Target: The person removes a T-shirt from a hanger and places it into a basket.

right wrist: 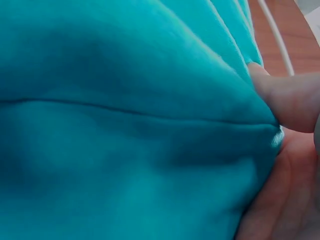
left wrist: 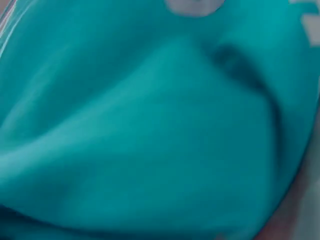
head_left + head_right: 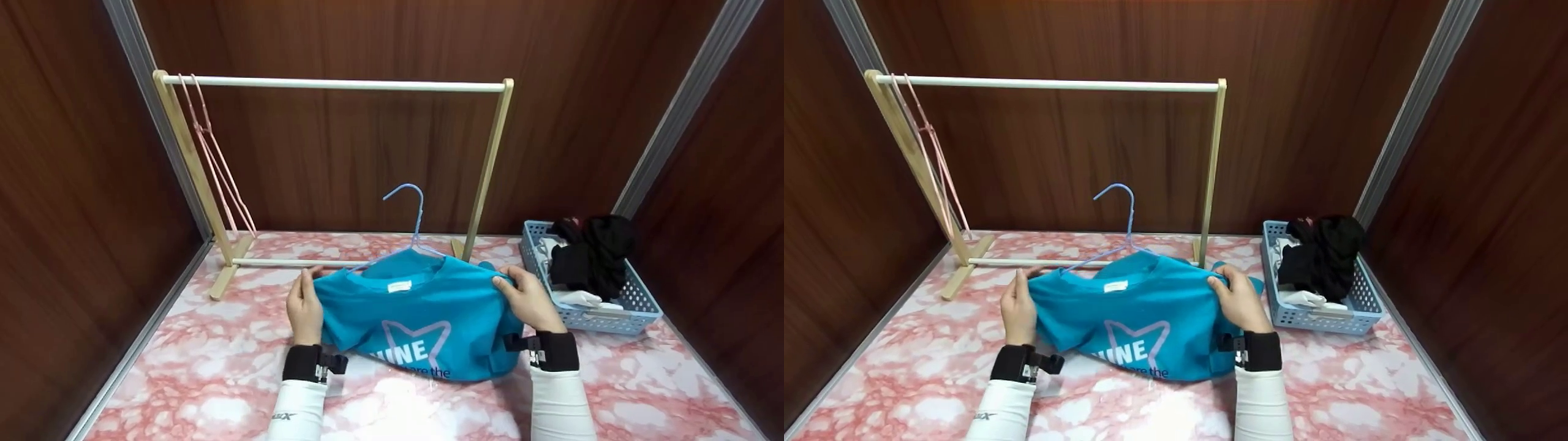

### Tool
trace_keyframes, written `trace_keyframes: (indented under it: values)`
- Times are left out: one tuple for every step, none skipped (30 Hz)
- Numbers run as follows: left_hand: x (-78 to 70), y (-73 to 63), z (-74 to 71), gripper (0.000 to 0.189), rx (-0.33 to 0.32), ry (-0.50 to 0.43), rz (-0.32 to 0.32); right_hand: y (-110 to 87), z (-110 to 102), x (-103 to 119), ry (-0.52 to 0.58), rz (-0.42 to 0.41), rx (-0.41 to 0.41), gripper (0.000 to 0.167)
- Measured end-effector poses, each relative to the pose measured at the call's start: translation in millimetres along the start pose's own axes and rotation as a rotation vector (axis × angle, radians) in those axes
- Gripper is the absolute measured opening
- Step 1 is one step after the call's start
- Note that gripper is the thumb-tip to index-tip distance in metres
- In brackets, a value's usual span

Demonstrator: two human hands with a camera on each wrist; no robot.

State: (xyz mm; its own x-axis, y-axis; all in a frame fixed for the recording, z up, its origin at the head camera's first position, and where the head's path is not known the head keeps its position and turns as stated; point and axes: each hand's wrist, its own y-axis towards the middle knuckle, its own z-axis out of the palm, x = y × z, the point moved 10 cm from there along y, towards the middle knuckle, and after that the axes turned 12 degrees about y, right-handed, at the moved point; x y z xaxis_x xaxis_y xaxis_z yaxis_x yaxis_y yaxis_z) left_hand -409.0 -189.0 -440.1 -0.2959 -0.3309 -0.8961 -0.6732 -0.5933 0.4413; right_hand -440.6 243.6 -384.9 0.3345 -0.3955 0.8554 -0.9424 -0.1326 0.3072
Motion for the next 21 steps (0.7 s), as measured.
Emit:
trace_keyframes:
  values:
    - [-5.7, 0.6, -1.6, 0.027, 0.001, 0.034, 0.055, -0.4, 0, 0, 0.005, 0.002, 0.006, 0.016]
    - [-12.4, 0.6, -3.7, 0.023, -0.003, 0.069, 0.121, -0.9, 1, 0, 0.008, 0.003, 0.011, 0.017]
    - [-17.6, 0.7, -5.5, 0.019, -0.009, 0.106, 0.180, -1.1, 1, 1, 0.011, 0.000, 0.015, 0.016]
    - [-23.2, 0.1, -6.6, 0.017, -0.012, 0.144, 0.233, -1.2, 1, 1, 0.010, -0.002, 0.019, 0.016]
    - [-28.2, -0.7, -6.5, 0.020, -0.003, 0.173, 0.279, -1.4, 2, 2, 0.003, -0.004, 0.024, 0.016]
    - [-31.3, -1.1, -5.3, 0.028, 0.015, 0.195, 0.307, -1.7, 2, 2, -0.004, -0.004, 0.029, 0.017]
    - [-33.2, -1.2, -3.7, 0.038, 0.042, 0.216, 0.324, -1.8, 2, 3, -0.011, -0.006, 0.033, 0.017]
    - [-34.3, -1.4, -1.7, 0.047, 0.072, 0.231, 0.335, -2.0, 3, 3, -0.015, -0.007, 0.037, 0.017]
    - [-33.9, -1.4, 0.4, 0.054, 0.106, 0.239, 0.330, -2.0, 3, 4, -0.015, -0.007, 0.040, 0.017]
    - [-33.4, -1.4, 1.9, 0.058, 0.130, 0.244, 0.321, -1.9, 4, 3, -0.014, -0.006, 0.042, 0.018]
    - [-32.2, -1.2, 2.6, 0.060, 0.147, 0.248, 0.307, -1.8, 4, 2, -0.011, -0.002, 0.043, 0.018]
    - [-30.1, -0.7, 2.9, 0.061, 0.159, 0.253, 0.288, -1.7, 4, 2, -0.012, 0.004, 0.046, 0.018]
    - [-28.6, -0.5, 3.1, 0.060, 0.167, 0.254, 0.272, -1.4, 5, 0, -0.016, 0.012, 0.046, 0.018]
    - [-27.5, -0.6, 3.3, 0.060, 0.175, 0.252, 0.260, -1.1, 6, -1, -0.023, 0.022, 0.047, 0.019]
    - [-26.4, -0.6, 3.5, 0.060, 0.179, 0.255, 0.249, -0.9, 6, -2, -0.030, 0.033, 0.044, 0.019]
    - [-25.7, -0.8, 3.8, 0.059, 0.182, 0.256, 0.242, -0.4, 7, -4, -0.039, 0.043, 0.041, 0.020]
    - [-25.0, -1.1, 4.1, 0.059, 0.183, 0.259, 0.236, -0.2, 7, -5, -0.047, 0.051, 0.034, 0.021]
    - [-25.0, -1.7, 4.7, 0.059, 0.184, 0.261, 0.232, 0.2, 8, -4, -0.050, 0.053, 0.020, 0.021]
    - [-25.4, -2.4, 5.6, 0.059, 0.187, 0.262, 0.232, 0.6, 8, -3, -0.047, 0.049, -0.001, 0.021]
    - [-26.4, -3.3, 6.4, 0.059, 0.187, 0.266, 0.237, 0.8, 8, 0, -0.039, 0.036, -0.025, 0.022]
    - [-27.8, -4.2, 7.3, 0.059, 0.183, 0.275, 0.249, 1.1, 9, 3, -0.023, 0.015, -0.051, 0.022]
